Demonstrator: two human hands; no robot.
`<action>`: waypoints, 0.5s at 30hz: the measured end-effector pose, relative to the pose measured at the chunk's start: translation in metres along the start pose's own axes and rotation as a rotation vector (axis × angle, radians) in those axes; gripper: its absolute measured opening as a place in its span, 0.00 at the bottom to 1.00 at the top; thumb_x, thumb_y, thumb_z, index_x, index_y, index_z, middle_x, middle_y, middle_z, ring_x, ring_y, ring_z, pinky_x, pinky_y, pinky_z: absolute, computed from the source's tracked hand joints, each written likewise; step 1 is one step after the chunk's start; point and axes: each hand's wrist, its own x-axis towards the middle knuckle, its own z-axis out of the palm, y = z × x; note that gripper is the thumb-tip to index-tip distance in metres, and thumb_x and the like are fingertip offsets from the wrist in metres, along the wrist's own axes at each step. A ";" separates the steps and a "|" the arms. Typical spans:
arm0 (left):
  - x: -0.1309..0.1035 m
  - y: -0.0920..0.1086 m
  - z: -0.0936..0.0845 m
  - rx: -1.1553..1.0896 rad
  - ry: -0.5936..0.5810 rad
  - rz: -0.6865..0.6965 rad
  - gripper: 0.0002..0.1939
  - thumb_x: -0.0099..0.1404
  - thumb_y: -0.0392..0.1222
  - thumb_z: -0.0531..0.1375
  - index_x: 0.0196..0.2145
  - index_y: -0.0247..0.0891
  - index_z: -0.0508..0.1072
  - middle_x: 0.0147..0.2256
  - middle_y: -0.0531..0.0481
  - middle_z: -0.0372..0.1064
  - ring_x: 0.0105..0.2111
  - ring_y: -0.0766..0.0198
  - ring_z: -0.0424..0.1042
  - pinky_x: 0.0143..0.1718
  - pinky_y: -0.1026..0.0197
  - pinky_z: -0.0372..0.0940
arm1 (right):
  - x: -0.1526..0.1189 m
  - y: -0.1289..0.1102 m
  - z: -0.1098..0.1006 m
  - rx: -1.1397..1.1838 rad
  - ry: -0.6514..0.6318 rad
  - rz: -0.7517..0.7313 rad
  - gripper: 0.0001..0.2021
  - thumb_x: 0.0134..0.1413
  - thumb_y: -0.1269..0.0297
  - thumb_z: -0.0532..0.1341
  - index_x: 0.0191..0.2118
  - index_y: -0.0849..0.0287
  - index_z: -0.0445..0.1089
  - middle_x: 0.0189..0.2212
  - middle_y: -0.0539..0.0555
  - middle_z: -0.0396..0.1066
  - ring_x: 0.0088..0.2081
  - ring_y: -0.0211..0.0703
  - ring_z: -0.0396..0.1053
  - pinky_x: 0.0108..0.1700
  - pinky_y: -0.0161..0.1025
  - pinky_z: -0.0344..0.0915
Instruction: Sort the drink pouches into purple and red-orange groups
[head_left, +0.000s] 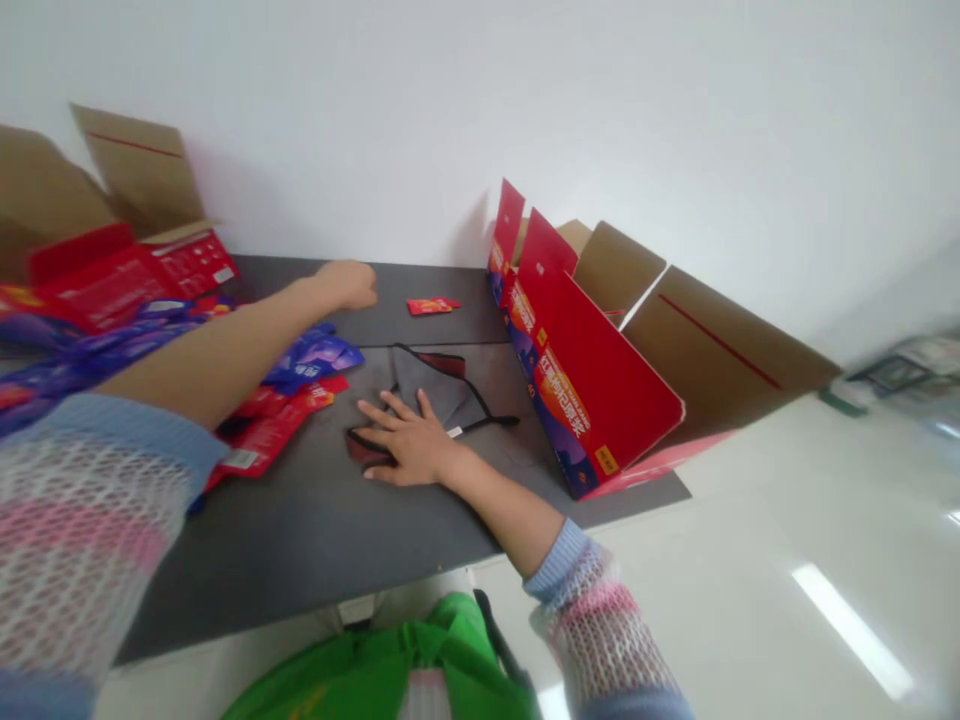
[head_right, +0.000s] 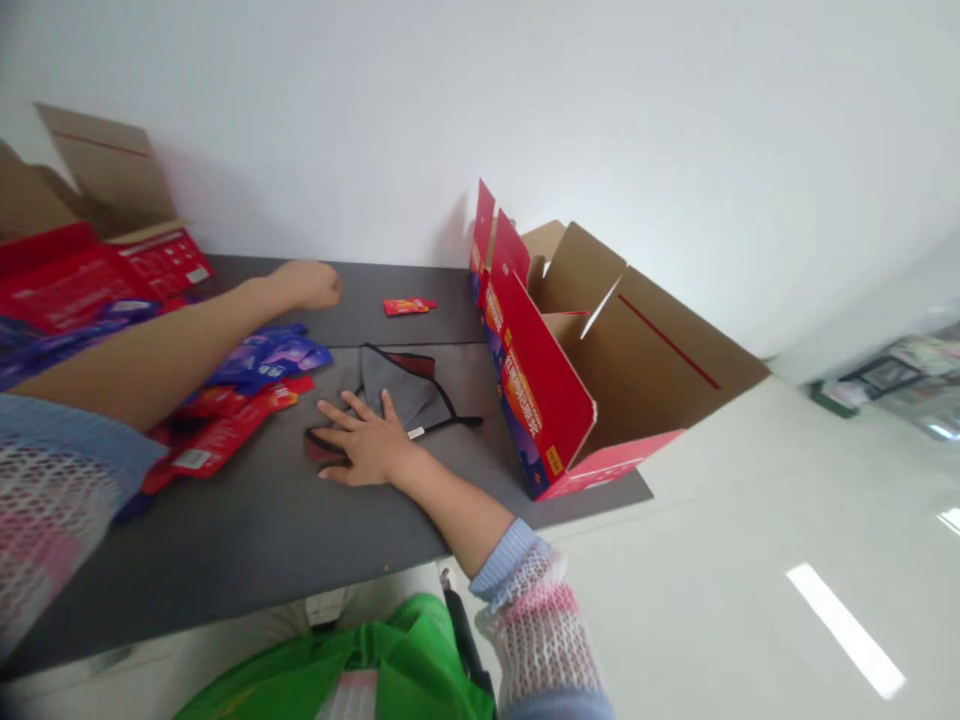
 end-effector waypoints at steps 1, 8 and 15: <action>0.011 0.011 0.004 -0.008 -0.026 0.013 0.18 0.60 0.37 0.57 0.43 0.23 0.79 0.48 0.31 0.75 0.53 0.45 0.70 0.55 0.55 0.60 | 0.000 0.000 0.001 -0.001 -0.006 0.012 0.32 0.63 0.43 0.55 0.69 0.48 0.56 0.74 0.48 0.38 0.74 0.57 0.35 0.66 0.77 0.35; 0.069 0.056 0.051 -0.127 -0.036 0.024 0.28 0.67 0.43 0.56 0.57 0.16 0.69 0.60 0.27 0.64 0.59 0.43 0.65 0.59 0.54 0.58 | 0.002 0.000 0.000 0.014 -0.017 0.037 0.28 0.67 0.46 0.52 0.68 0.49 0.57 0.72 0.50 0.47 0.71 0.55 0.47 0.68 0.74 0.41; 0.087 0.063 0.091 -0.300 0.015 -0.015 0.29 0.66 0.46 0.58 0.63 0.37 0.67 0.62 0.42 0.66 0.56 0.52 0.69 0.55 0.56 0.63 | 0.007 0.015 0.006 0.030 0.058 0.011 0.27 0.66 0.43 0.52 0.65 0.48 0.60 0.68 0.50 0.58 0.69 0.52 0.52 0.67 0.74 0.44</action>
